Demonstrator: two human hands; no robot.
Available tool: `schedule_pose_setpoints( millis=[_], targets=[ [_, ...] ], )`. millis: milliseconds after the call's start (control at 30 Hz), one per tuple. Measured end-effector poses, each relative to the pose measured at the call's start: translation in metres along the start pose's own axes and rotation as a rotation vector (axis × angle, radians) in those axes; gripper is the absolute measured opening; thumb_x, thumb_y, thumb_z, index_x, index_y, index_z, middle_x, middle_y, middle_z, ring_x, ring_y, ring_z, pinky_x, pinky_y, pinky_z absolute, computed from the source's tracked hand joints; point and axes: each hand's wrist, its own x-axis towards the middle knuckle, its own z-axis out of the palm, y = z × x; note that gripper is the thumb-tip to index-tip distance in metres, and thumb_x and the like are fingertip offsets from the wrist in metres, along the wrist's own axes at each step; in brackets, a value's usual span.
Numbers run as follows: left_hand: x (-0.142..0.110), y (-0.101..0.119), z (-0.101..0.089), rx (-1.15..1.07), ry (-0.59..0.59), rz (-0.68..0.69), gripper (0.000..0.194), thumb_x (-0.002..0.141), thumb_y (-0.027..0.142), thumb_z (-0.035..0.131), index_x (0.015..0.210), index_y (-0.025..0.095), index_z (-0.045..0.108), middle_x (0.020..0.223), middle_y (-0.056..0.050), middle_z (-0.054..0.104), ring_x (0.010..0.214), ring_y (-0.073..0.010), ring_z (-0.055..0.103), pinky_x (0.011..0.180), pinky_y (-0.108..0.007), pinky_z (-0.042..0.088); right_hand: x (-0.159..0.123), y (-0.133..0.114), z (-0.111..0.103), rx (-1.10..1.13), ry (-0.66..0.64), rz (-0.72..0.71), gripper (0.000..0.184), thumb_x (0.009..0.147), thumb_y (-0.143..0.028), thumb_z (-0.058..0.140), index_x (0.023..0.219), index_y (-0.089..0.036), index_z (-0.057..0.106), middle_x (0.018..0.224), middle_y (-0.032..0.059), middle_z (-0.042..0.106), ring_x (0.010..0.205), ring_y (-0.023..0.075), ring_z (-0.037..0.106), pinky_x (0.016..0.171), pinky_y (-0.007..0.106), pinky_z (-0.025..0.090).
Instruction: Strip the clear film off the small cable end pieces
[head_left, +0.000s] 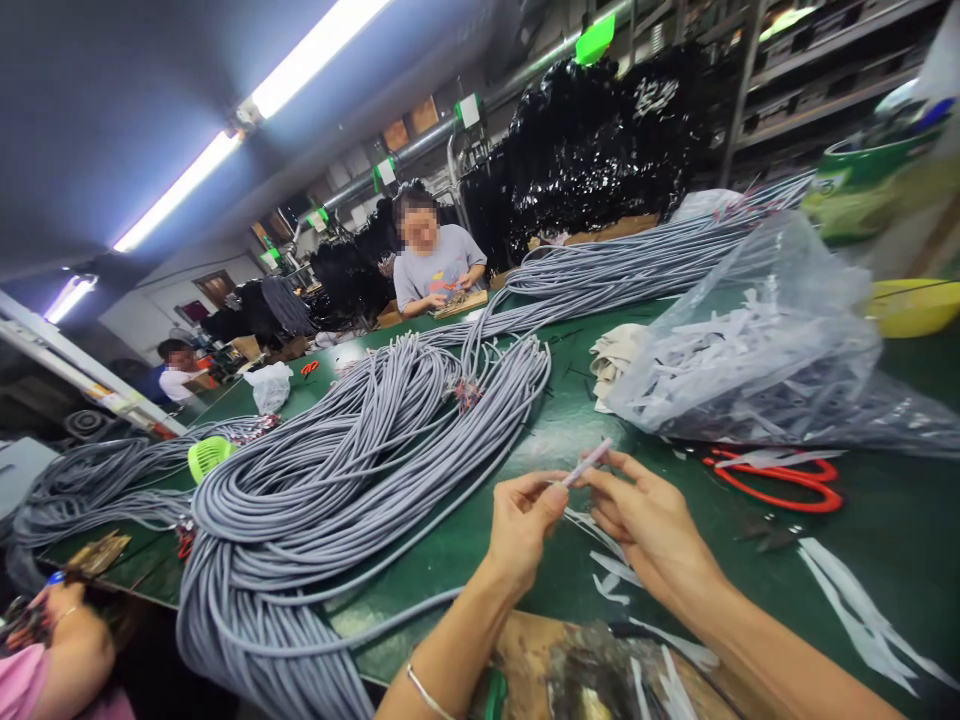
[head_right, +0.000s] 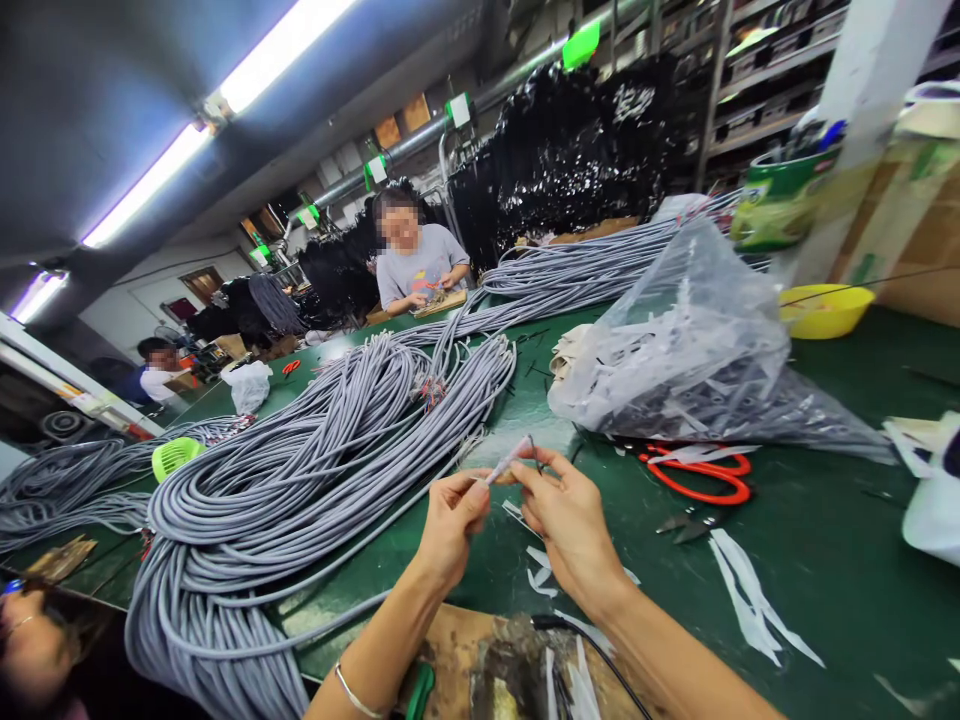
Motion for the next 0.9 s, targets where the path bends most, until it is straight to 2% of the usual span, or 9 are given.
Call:
schedule_pose_setpoints(
  millis=[100, 167, 300, 367, 533, 667, 733, 800, 900],
  targets=[
    [-0.001, 0.006, -0.002, -0.049, -0.058, -0.058, 0.051, 0.046, 0.053, 0.081, 0.070, 0.010, 0.066, 0.044, 0.011, 0.029, 0.041, -0.0018, 0.017, 0.042, -0.021, 0.008, 0.002, -0.006, -0.003, 0.019, 0.052, -0.056, 0.044, 0.046, -0.037, 0.081, 0.077, -0.021, 0.054, 0.049, -0.0083, 0.053, 0.032, -0.0004, 0.019, 0.031, 0.015, 0.013],
    [-0.001, 0.008, -0.003, -0.088, -0.088, -0.103, 0.050, 0.043, 0.046, 0.083, 0.072, 0.010, 0.065, 0.043, 0.012, 0.026, 0.039, -0.0009, 0.014, 0.042, -0.021, 0.005, 0.001, -0.011, -0.005, 0.014, 0.031, -0.076, 0.043, 0.047, -0.036, 0.080, 0.080, -0.021, 0.056, 0.061, -0.0050, 0.061, 0.033, -0.0012, 0.019, 0.031, 0.016, 0.012],
    [0.000, 0.010, -0.005, -0.103, -0.120, -0.143, 0.051, 0.042, 0.047, 0.083, 0.071, 0.012, 0.061, 0.040, 0.014, 0.023, 0.036, 0.0001, 0.011, 0.040, -0.021, 0.002, -0.004, -0.013, -0.007, -0.087, -0.238, 0.062, 0.049, 0.049, -0.035, 0.079, 0.093, -0.021, 0.061, 0.067, -0.0027, 0.065, 0.033, -0.0015, 0.019, 0.032, 0.016, 0.011],
    [0.001, 0.009, -0.005, -0.104, -0.105, -0.127, 0.051, 0.044, 0.050, 0.081, 0.070, 0.013, 0.058, 0.039, 0.014, 0.025, 0.035, 0.0001, 0.012, 0.039, -0.020, 0.003, -0.006, -0.013, -0.006, -0.133, -0.295, 0.082, 0.054, 0.048, -0.034, 0.080, 0.097, -0.022, 0.062, 0.071, -0.0016, 0.066, 0.034, -0.0004, 0.024, 0.032, 0.016, 0.011],
    [0.003, 0.004, -0.004, -0.020, -0.093, -0.107, 0.054, 0.047, 0.061, 0.077, 0.057, 0.015, 0.052, 0.038, 0.008, 0.042, 0.028, 0.0006, 0.022, 0.034, -0.019, 0.008, -0.007, -0.015, -0.003, -0.146, -0.210, -0.015, 0.051, 0.044, -0.034, 0.083, 0.090, -0.021, 0.065, 0.066, -0.0007, 0.068, 0.037, 0.0058, 0.040, 0.032, 0.018, 0.018],
    [0.002, 0.000, -0.006, 0.060, -0.069, -0.125, 0.062, 0.043, 0.070, 0.076, 0.053, 0.014, 0.051, 0.041, 0.007, 0.043, 0.030, 0.0005, 0.025, 0.034, -0.018, 0.011, -0.005, -0.017, -0.001, -0.170, -0.146, -0.024, 0.047, 0.034, -0.032, 0.087, 0.074, -0.019, 0.067, 0.054, -0.0006, 0.064, 0.045, 0.0133, 0.054, 0.037, 0.021, 0.034],
    [0.002, 0.000, -0.006, 0.105, -0.075, -0.123, 0.063, 0.045, 0.072, 0.074, 0.054, 0.014, 0.053, 0.041, 0.007, 0.041, 0.031, -0.0006, 0.025, 0.035, -0.019, 0.012, -0.003, -0.018, -0.002, -0.206, -0.117, -0.055, 0.045, 0.029, -0.033, 0.088, 0.065, -0.019, 0.066, 0.052, 0.0001, 0.063, 0.047, 0.0143, 0.056, 0.042, 0.024, 0.041],
    [0.001, 0.000, -0.007, 0.156, -0.092, -0.097, 0.063, 0.048, 0.074, 0.071, 0.053, 0.014, 0.054, 0.040, 0.007, 0.039, 0.032, -0.0016, 0.025, 0.036, -0.019, 0.013, -0.001, -0.018, -0.005, -0.250, -0.123, -0.107, 0.045, 0.028, -0.039, 0.089, 0.061, -0.019, 0.066, 0.051, -0.0002, 0.061, 0.047, 0.0140, 0.055, 0.043, 0.025, 0.043],
    [-0.001, 0.002, -0.008, 0.244, -0.133, -0.033, 0.062, 0.056, 0.074, 0.066, 0.052, 0.013, 0.059, 0.039, 0.007, 0.034, 0.036, -0.0033, 0.024, 0.039, -0.021, 0.015, 0.000, -0.018, -0.010, -0.317, -0.184, -0.165, 0.050, 0.039, -0.055, 0.084, 0.069, -0.018, 0.070, 0.056, 0.0002, 0.061, 0.046, 0.0125, 0.051, 0.040, 0.025, 0.040]
  ],
)
